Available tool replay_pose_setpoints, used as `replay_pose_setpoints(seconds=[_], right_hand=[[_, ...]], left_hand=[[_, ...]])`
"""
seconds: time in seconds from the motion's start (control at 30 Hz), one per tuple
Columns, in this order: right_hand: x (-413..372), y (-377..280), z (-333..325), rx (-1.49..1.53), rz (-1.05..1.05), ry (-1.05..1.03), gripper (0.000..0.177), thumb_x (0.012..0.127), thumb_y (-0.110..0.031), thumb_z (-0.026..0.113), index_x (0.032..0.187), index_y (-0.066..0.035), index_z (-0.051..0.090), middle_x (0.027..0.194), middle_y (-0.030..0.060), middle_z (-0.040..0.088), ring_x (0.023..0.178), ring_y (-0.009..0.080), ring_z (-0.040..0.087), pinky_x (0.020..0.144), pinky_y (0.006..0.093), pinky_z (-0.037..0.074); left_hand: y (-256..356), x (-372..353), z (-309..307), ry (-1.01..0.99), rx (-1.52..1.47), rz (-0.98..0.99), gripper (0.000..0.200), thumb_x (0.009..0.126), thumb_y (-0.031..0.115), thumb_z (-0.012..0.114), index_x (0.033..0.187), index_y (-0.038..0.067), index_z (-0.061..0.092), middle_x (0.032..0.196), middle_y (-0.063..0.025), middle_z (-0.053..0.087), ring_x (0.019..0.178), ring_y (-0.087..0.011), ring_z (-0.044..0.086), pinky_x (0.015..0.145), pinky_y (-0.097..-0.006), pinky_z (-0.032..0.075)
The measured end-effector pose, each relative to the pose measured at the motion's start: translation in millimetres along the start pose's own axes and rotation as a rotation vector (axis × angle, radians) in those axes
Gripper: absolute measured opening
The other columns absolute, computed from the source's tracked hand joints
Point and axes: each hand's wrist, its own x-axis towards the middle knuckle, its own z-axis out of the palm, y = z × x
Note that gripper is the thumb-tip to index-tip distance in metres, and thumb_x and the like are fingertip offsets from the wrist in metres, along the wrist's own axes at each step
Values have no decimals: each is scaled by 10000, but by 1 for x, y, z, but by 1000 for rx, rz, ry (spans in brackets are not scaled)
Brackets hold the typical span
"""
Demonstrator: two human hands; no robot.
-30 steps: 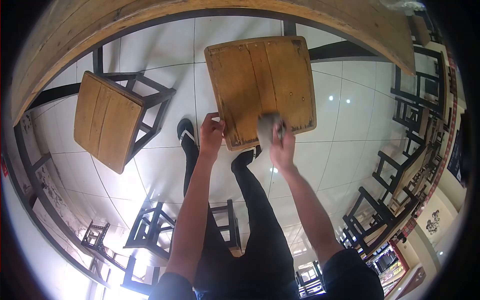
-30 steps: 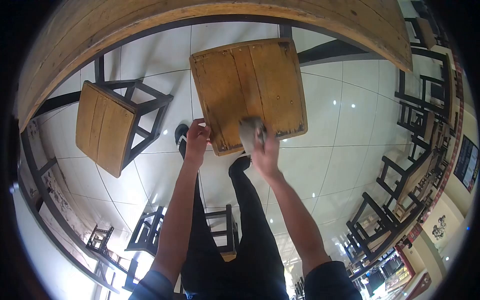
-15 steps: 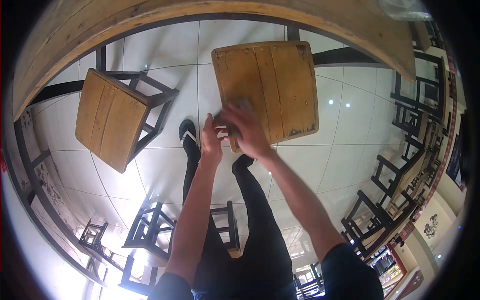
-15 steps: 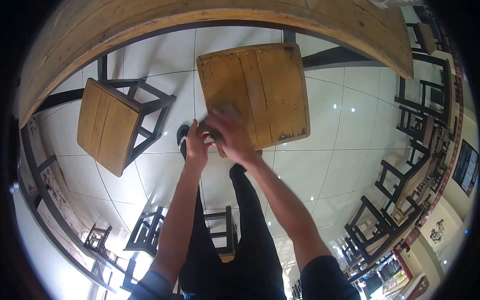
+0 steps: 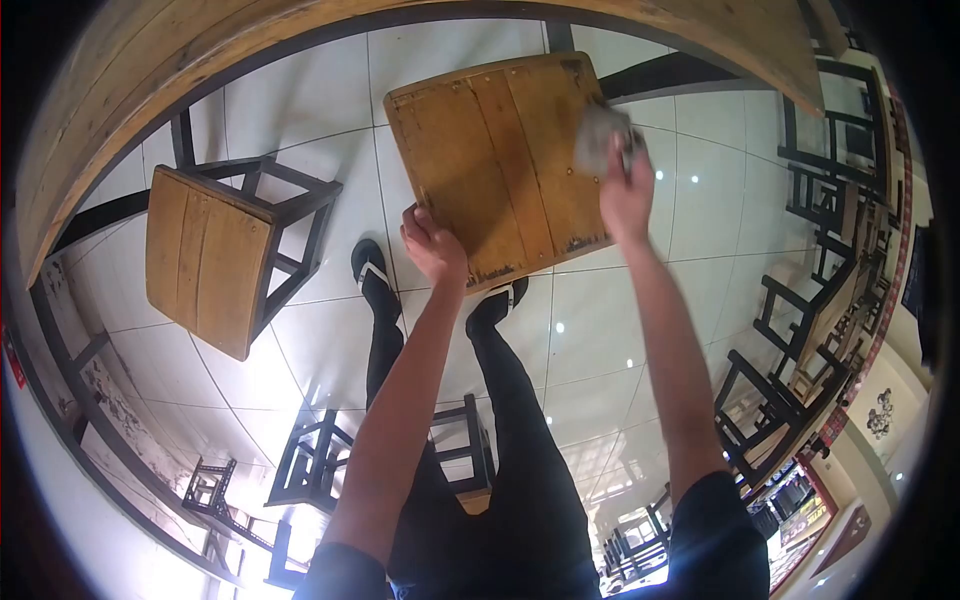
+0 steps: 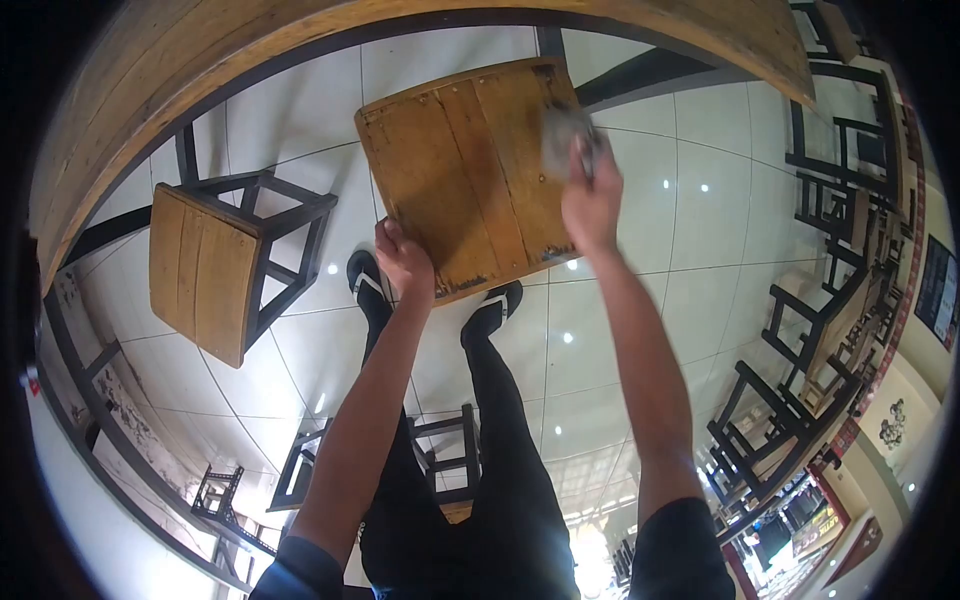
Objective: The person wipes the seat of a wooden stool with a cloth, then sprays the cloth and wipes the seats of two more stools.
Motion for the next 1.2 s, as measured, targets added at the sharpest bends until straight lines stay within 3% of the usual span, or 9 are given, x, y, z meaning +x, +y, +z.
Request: replay_pose_setpoints(seconds=[0.03,0.1,0.3,0.7,0.77,0.83,0.9,1.03,1.2], right_hand=[[35,-12,6,-186,-6,-35,278,998,-49,517,1268,-41,581,1194,185,678,1110,290,663,917,303,498],[95,7,23,-201,-538,-129,475,841,83,542,1282,-85,601,1291,167,640,1235,347,590,1015,359,492],[66,32,36,-386,-578,-316,610,737,172,489,1253,-118,640,1361,61,617,1366,313,474,1158,456,362],[-166,44,-84,-370,-154,-573,601,732,152,497,1260,-102,630,1332,80,631,1339,305,507,1105,466,414],[-176,46,-93,-347,255,-461,493,804,91,523,1260,-73,615,1196,158,671,1165,343,613,987,421,490],[-144,45,-93,-303,319,-414,369,883,-2,561,1249,-40,598,1020,203,682,947,381,660,838,390,526],[-80,31,-71,-200,-48,-146,324,909,41,490,1208,-17,599,836,156,657,764,350,669,685,318,510],[81,5,-25,-289,-590,-135,548,792,108,548,1277,-137,614,1247,130,654,1125,369,614,931,446,501],[138,60,20,-369,-562,-307,612,792,127,535,1312,-189,605,1370,56,604,1342,309,494,1107,440,432]], left_hand=[[6,-4,3,84,74,33,335,1054,300,395,1138,50,602,1034,-183,624,966,-387,595,824,-488,444],[11,-10,8,161,154,65,326,1058,284,368,1132,59,592,1056,-194,614,985,-420,583,833,-506,434],[0,-1,13,164,189,103,297,1053,250,373,1136,52,578,1069,-201,607,986,-427,583,822,-516,439],[17,-8,20,281,322,62,279,1039,245,401,1078,44,589,1044,-191,625,978,-421,598,816,-515,458],[15,-8,21,308,360,59,295,1040,254,394,1072,47,601,1044,-183,626,983,-414,599,815,-512,459],[19,-10,21,305,361,62,303,1038,259,393,1070,48,607,1046,-179,630,979,-413,602,811,-512,461],[20,-11,19,303,371,59,311,1037,265,392,1068,49,614,1049,-175,634,976,-413,606,808,-512,463],[22,-11,21,331,366,40,318,1030,281,408,1069,50,623,1049,-167,652,968,-414,617,792,-514,466],[14,-10,22,370,398,56,314,1025,281,424,1075,53,635,1054,-172,672,983,-414,623,796,-512,469]])
